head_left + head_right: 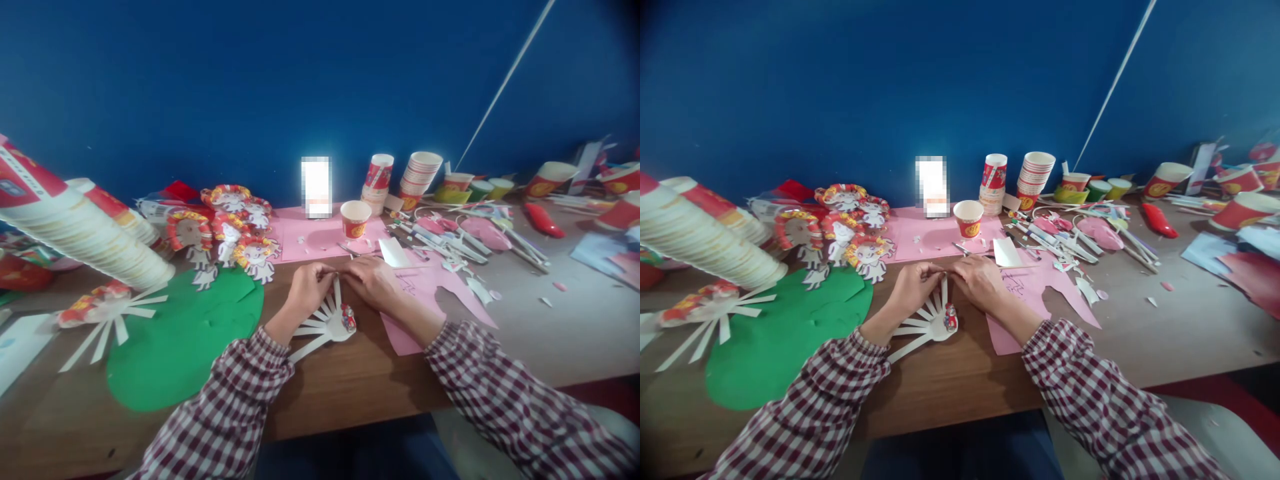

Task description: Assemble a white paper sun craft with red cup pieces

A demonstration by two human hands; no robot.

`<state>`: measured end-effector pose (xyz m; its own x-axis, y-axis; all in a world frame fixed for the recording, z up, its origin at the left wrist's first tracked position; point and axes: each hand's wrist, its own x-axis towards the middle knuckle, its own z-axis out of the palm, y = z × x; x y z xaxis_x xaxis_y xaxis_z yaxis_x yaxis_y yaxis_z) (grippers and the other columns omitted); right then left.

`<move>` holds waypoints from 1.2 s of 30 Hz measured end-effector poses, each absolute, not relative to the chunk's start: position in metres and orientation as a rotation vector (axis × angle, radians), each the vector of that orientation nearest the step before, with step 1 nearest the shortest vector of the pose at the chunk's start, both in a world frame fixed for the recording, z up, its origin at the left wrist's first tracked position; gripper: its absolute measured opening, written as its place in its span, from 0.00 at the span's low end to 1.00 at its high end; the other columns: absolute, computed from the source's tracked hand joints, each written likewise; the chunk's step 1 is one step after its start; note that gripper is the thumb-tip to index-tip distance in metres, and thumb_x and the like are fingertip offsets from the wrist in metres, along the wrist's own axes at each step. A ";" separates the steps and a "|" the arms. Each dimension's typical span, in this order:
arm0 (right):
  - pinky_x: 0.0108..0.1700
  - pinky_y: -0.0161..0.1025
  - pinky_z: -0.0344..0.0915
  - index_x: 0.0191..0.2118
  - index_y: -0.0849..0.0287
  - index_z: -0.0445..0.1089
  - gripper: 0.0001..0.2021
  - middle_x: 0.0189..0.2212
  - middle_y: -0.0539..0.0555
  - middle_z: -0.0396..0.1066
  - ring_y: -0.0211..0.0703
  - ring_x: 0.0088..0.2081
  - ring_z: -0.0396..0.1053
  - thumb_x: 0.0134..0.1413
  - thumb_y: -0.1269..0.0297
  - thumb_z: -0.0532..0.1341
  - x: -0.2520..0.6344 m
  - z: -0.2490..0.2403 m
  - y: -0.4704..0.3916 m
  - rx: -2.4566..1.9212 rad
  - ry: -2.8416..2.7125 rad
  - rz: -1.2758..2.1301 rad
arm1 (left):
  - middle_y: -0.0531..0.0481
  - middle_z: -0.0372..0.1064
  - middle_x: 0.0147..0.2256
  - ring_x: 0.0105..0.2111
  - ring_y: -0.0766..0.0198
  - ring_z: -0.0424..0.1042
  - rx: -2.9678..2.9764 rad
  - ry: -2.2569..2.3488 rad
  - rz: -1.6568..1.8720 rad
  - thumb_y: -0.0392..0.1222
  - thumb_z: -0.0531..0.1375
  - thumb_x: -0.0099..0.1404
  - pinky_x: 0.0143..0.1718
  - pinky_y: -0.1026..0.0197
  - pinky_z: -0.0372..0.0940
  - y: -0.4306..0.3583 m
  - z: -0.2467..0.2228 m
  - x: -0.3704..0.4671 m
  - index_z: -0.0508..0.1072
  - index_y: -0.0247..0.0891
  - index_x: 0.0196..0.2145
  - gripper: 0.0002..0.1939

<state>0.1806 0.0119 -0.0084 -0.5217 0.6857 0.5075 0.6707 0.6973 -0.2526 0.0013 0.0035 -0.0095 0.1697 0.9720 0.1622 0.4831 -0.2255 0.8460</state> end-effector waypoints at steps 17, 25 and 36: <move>0.37 0.37 0.59 0.33 0.60 0.71 0.09 0.28 0.54 0.72 0.42 0.32 0.68 0.59 0.63 0.56 0.180 -0.013 0.013 -1.064 -2.351 -0.074 | 0.48 0.75 0.25 0.24 0.65 0.72 1.778 1.391 0.913 0.37 0.58 0.58 0.24 0.68 0.65 0.003 -0.005 0.003 0.76 0.31 0.35 0.10; 0.37 0.37 0.58 0.30 0.60 0.69 0.10 0.28 0.54 0.70 0.42 0.33 0.66 0.60 0.63 0.55 0.180 -0.011 0.014 -1.086 -2.372 -0.085 | 0.45 0.76 0.32 0.31 0.62 0.74 1.776 1.335 0.914 0.36 0.58 0.56 0.32 0.65 0.68 0.007 -0.015 -0.001 0.75 0.31 0.37 0.11; 0.38 0.37 0.57 0.29 0.60 0.68 0.11 0.27 0.54 0.69 0.41 0.32 0.65 0.60 0.63 0.55 0.178 -0.009 0.011 -1.069 -2.367 -0.102 | 0.46 0.76 0.29 0.26 0.64 0.73 1.690 1.316 0.846 0.36 0.58 0.55 0.26 0.67 0.66 0.007 -0.013 -0.001 0.76 0.30 0.39 0.14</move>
